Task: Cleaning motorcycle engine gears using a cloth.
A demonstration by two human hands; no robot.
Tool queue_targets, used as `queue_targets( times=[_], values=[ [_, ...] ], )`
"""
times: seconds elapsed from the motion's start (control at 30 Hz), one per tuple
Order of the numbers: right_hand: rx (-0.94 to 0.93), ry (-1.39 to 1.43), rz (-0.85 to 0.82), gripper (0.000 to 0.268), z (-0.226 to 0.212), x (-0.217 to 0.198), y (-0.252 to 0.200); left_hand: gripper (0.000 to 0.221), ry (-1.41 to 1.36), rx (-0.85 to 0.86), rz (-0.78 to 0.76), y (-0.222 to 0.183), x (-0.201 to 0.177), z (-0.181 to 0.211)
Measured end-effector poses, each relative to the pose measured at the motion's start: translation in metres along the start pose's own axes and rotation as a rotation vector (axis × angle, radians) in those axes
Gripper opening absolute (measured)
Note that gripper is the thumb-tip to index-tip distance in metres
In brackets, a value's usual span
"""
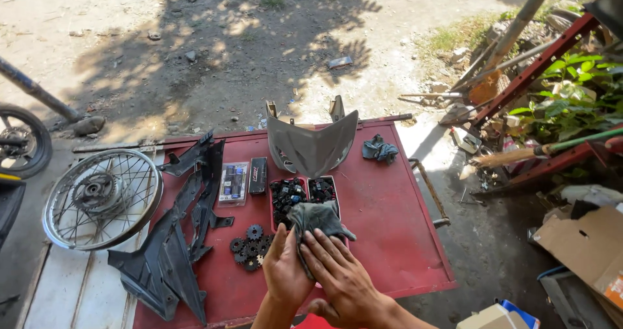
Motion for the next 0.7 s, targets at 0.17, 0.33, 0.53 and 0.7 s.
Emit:
queue_targets(
  times=[0.17,0.33,0.53,0.7],
  values=[
    [0.180,-0.153,0.068,0.081,0.028,0.006,0.007,0.074,-0.020,-0.087,-0.047,0.004,0.001,0.005],
    [0.162,-0.036,0.060,0.087,0.000,0.022,0.014,0.072,0.052,-0.100,-0.017,0.006,-0.003,0.026],
    [0.314,-0.171,0.142,0.077,0.018,0.026,0.030,0.070,-0.056,-0.248,0.077,-0.007,-0.012,0.033],
    [0.209,-0.034,0.111,0.080,-0.011,0.036,0.035,0.064,-0.061,-0.152,0.070,0.000,-0.002,0.054]
  ],
)
Point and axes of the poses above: each hand's wrist, its own y-axis towards the middle knuckle, its own x-axis out of the palm, z = x × y, the point moved 5 cm from there along y, towards the middle knuckle, and after that the axes turned 12 degrees about -z, right-handed, at the moved point
